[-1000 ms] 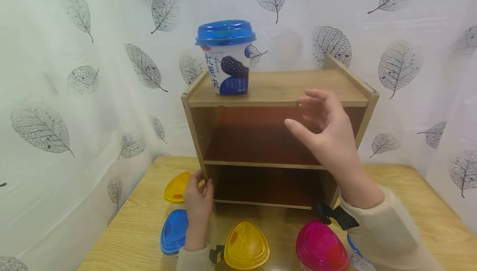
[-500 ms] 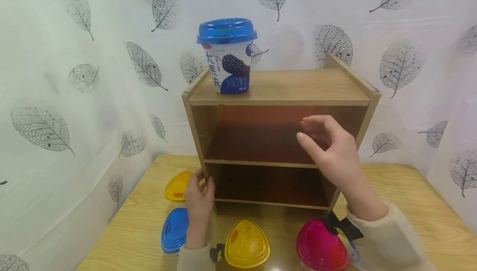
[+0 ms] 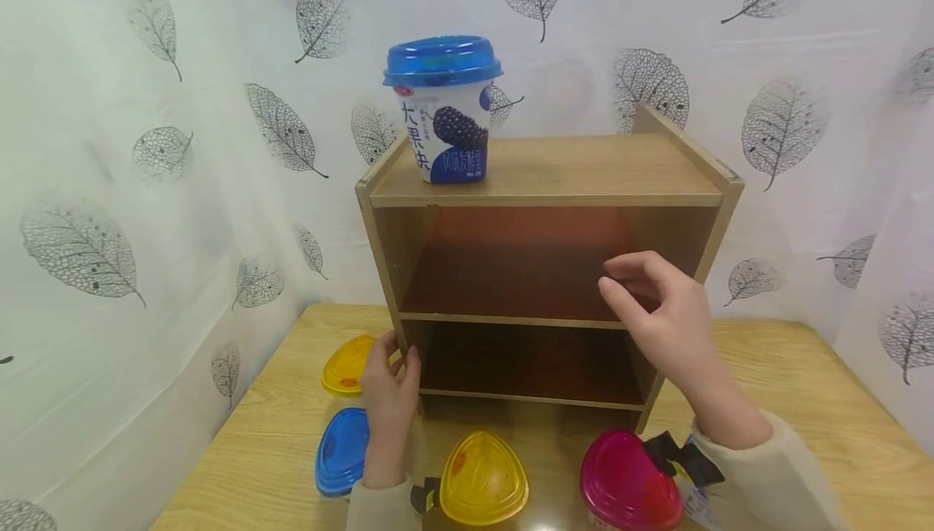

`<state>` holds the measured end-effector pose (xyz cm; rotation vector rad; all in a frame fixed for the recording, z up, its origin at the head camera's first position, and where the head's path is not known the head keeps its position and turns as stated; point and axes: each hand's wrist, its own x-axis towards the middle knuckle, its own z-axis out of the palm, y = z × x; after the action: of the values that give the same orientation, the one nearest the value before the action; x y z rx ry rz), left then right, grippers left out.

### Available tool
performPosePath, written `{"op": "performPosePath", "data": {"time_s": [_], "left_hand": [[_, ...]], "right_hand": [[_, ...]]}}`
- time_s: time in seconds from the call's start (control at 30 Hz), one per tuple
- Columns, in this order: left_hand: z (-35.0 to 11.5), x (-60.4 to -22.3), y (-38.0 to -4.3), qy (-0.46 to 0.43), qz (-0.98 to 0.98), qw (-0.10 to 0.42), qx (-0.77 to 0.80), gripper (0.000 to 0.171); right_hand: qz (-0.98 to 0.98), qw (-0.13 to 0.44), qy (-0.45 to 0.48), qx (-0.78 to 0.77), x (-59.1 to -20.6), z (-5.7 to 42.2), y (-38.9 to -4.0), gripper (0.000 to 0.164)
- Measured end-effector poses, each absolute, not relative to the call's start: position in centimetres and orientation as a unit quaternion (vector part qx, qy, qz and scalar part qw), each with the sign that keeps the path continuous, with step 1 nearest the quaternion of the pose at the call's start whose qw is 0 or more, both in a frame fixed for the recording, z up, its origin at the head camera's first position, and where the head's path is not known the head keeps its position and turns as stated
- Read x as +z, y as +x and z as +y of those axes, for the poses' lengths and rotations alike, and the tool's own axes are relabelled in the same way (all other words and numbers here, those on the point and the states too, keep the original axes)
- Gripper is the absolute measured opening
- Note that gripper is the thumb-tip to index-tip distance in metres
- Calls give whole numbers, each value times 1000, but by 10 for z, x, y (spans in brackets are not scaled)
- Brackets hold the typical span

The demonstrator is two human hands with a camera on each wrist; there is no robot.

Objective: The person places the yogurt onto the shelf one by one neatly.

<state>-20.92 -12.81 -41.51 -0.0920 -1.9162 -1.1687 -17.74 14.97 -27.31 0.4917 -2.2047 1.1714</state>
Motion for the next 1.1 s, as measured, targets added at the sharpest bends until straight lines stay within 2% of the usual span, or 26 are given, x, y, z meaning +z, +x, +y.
{"op": "performPosePath", "data": {"time_s": [0.73, 1.1], "left_hand": [[-128, -416, -208, -39, -774, 431, -463, 25], [-129, -418, -210, -42, -770, 435, -465, 25]], "right_hand": [[-866, 277, 134, 394, -307, 200, -170, 19], [-905, 233, 88, 344, -333, 227, -169, 24]]}}
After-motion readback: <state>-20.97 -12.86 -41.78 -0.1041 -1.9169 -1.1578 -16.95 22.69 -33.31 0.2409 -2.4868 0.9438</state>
